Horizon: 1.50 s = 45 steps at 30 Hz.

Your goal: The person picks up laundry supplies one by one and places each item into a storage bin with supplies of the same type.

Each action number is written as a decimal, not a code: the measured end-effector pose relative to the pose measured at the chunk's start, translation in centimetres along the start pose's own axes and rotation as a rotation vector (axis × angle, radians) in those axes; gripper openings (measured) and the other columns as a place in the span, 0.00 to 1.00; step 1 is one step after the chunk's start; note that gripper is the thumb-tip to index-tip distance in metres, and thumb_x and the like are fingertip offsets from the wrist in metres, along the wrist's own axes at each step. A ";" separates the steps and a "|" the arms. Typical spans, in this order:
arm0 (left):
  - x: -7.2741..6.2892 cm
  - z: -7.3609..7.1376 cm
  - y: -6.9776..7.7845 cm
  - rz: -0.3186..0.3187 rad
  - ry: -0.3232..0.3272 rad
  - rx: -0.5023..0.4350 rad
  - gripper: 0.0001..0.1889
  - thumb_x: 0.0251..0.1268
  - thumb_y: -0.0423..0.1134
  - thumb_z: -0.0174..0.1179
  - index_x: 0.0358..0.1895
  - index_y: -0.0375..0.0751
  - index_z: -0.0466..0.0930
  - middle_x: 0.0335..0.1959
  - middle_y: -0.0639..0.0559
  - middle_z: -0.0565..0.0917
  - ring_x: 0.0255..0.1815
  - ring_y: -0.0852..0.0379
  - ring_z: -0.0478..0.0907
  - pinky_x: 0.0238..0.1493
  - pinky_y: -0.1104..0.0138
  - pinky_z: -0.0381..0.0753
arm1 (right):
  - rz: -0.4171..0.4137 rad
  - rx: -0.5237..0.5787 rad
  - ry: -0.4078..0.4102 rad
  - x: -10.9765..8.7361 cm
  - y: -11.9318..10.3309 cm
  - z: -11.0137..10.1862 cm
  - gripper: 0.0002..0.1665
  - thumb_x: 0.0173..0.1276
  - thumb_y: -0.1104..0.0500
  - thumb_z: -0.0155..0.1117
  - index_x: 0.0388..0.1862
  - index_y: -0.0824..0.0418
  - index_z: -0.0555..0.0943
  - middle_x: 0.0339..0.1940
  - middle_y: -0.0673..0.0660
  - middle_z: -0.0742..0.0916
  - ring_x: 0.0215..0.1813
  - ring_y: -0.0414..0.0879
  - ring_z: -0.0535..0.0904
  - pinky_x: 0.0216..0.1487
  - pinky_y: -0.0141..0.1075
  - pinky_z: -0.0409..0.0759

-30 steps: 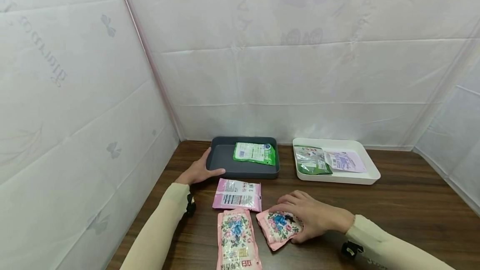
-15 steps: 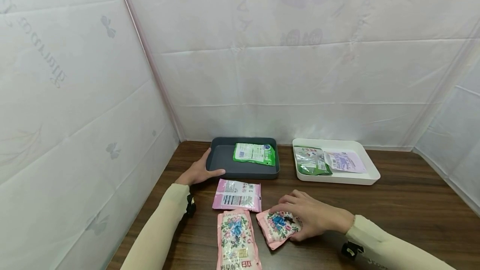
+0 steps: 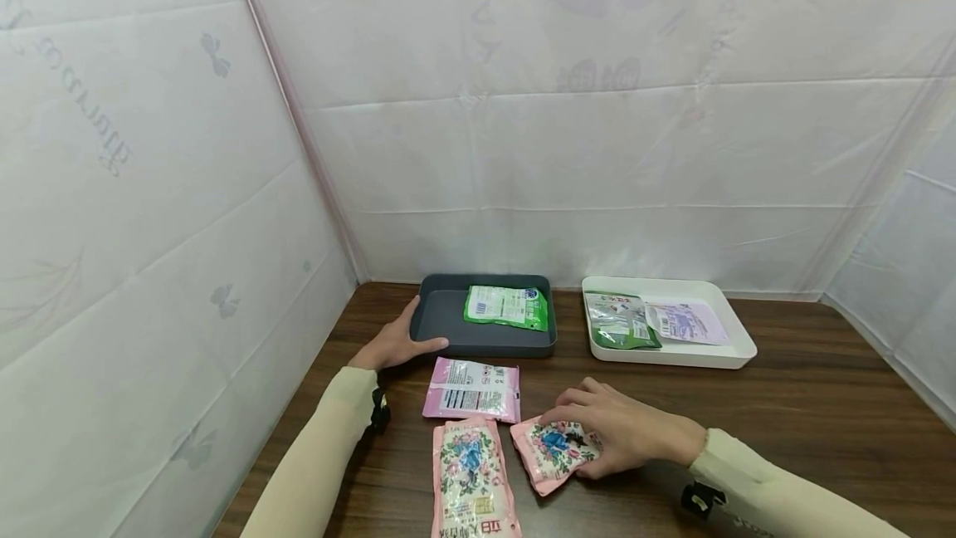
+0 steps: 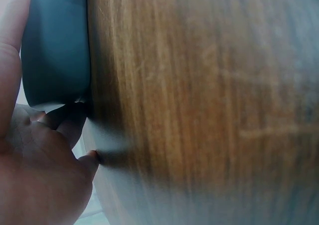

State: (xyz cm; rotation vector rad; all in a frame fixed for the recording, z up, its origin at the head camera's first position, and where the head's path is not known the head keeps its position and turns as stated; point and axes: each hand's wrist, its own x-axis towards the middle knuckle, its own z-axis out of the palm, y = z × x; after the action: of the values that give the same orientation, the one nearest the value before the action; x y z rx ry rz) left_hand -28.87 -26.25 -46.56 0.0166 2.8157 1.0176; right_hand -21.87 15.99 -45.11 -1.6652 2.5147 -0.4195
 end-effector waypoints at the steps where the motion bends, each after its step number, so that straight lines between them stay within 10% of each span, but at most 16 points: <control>1: 0.0 0.0 0.0 0.000 -0.001 -0.001 0.64 0.59 0.68 0.69 0.85 0.46 0.33 0.83 0.32 0.47 0.79 0.28 0.53 0.73 0.35 0.58 | -0.003 -0.002 0.001 0.0 0.0 0.0 0.40 0.62 0.40 0.76 0.73 0.35 0.72 0.61 0.41 0.78 0.51 0.38 0.65 0.48 0.36 0.70; 45: 0.0 -0.1 -0.1 0.001 -0.004 -0.010 0.66 0.56 0.71 0.68 0.85 0.48 0.32 0.83 0.33 0.46 0.80 0.28 0.51 0.74 0.35 0.57 | 0.030 -0.011 0.014 0.0 -0.4 -1.3 0.33 0.60 0.46 0.78 0.64 0.37 0.79 0.58 0.39 0.80 0.52 0.38 0.67 0.49 0.36 0.73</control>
State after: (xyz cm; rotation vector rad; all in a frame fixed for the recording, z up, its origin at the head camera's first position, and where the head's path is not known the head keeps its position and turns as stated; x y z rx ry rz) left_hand -28.92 -26.36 -46.59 0.0189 2.8071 1.0309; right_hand -21.82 16.11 -43.73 -1.6316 2.5532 -0.4159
